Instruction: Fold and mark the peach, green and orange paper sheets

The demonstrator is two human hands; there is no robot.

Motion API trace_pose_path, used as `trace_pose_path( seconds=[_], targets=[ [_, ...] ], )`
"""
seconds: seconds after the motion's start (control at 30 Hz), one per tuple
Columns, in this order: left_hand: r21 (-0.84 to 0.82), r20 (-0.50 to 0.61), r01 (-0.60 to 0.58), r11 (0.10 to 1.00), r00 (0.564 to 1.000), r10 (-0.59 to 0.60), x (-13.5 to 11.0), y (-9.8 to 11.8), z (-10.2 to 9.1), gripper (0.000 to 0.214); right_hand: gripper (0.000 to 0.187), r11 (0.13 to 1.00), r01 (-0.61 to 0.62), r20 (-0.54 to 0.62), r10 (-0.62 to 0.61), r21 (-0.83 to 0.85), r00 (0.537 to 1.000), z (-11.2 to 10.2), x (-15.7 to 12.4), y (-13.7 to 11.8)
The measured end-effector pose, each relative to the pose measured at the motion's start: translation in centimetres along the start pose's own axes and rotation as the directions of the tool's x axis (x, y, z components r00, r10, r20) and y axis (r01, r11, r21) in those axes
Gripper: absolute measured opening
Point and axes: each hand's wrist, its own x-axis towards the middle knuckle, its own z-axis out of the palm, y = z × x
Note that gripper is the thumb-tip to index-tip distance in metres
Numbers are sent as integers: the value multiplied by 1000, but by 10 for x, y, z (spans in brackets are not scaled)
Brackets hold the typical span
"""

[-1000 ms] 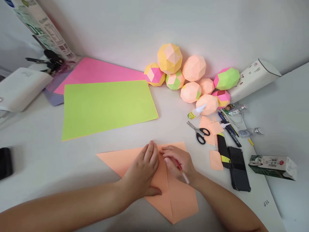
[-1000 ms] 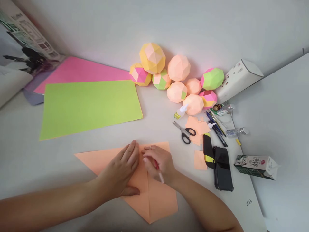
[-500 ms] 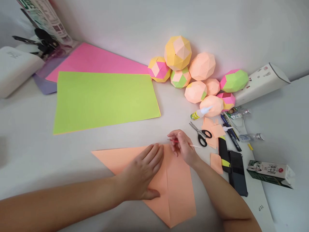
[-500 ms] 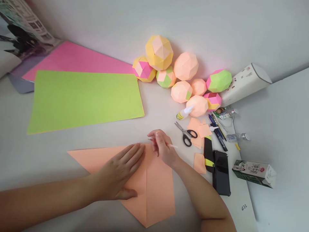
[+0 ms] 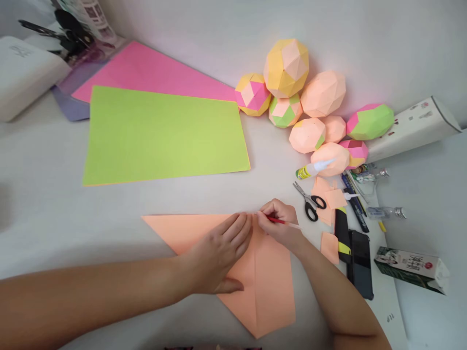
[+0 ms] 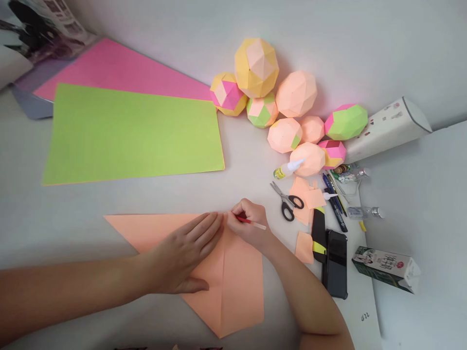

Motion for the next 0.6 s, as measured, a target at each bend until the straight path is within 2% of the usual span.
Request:
trace_pose_path(
  seconds=[0.13, 0.6],
  targets=[
    [2, -35, -3, 1000, 999, 3, 0, -1, -1, 97, 22, 1000, -3, 7, 3, -18, 1000, 0, 0, 0],
    [27, -16, -2, 1000, 1000, 2, 0, -1, -4, 99, 23, 999, 34, 25, -33, -43, 999, 0, 1, -2]
  ],
)
